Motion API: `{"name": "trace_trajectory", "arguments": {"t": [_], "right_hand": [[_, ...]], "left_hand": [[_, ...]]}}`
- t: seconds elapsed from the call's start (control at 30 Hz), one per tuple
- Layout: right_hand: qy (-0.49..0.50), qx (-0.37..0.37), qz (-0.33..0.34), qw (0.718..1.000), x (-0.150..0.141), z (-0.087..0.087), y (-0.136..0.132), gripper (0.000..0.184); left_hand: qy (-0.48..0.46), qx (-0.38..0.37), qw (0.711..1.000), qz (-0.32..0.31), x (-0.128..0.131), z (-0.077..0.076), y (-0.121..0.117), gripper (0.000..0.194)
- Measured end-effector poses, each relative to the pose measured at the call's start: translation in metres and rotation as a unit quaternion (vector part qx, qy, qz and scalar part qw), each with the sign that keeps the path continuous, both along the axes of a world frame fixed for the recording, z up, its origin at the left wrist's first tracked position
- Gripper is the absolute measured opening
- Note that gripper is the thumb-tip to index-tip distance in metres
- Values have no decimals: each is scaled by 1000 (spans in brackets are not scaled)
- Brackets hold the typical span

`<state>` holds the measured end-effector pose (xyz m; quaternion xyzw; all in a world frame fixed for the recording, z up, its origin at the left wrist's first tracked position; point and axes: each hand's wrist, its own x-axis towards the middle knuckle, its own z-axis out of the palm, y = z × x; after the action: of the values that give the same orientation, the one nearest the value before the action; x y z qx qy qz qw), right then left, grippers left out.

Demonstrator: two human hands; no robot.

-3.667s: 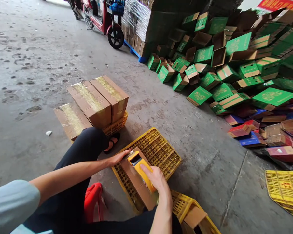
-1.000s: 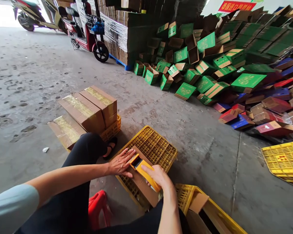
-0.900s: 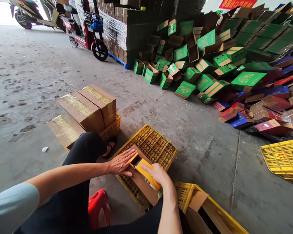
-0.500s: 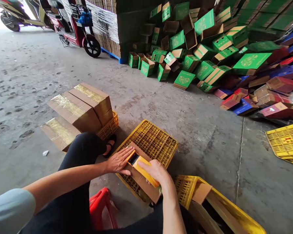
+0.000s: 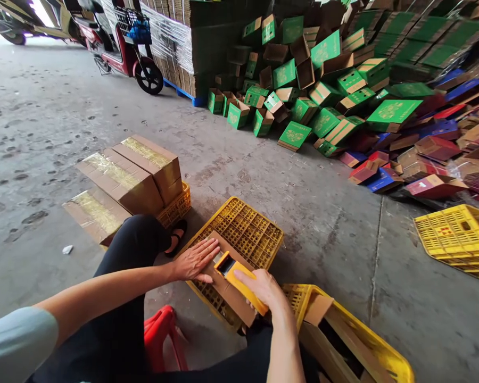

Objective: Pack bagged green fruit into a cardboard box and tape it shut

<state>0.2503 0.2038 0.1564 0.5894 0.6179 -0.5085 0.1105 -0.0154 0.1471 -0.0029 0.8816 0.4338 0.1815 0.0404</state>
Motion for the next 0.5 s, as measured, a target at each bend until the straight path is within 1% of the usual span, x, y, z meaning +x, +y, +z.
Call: {"name": "trace_trajectory", "arguments": {"t": [0.1, 0.23, 0.33, 0.5], "right_hand": [[-3, 8, 0, 1000, 0, -3, 0, 44], [3, -7, -9, 1000, 1, -8, -2, 48], [8, -12, -5, 1000, 1, -10, -3, 48], [7, -18, 3, 1000, 4, -11, -3, 47]], "left_hand": [[5, 8, 1000, 3, 6, 3, -2, 116], [15, 6, 999, -40, 12, 5, -2, 114], [25, 10, 998, -56, 12, 7, -2, 111], [43, 16, 997, -57, 9, 5, -2, 110]]}}
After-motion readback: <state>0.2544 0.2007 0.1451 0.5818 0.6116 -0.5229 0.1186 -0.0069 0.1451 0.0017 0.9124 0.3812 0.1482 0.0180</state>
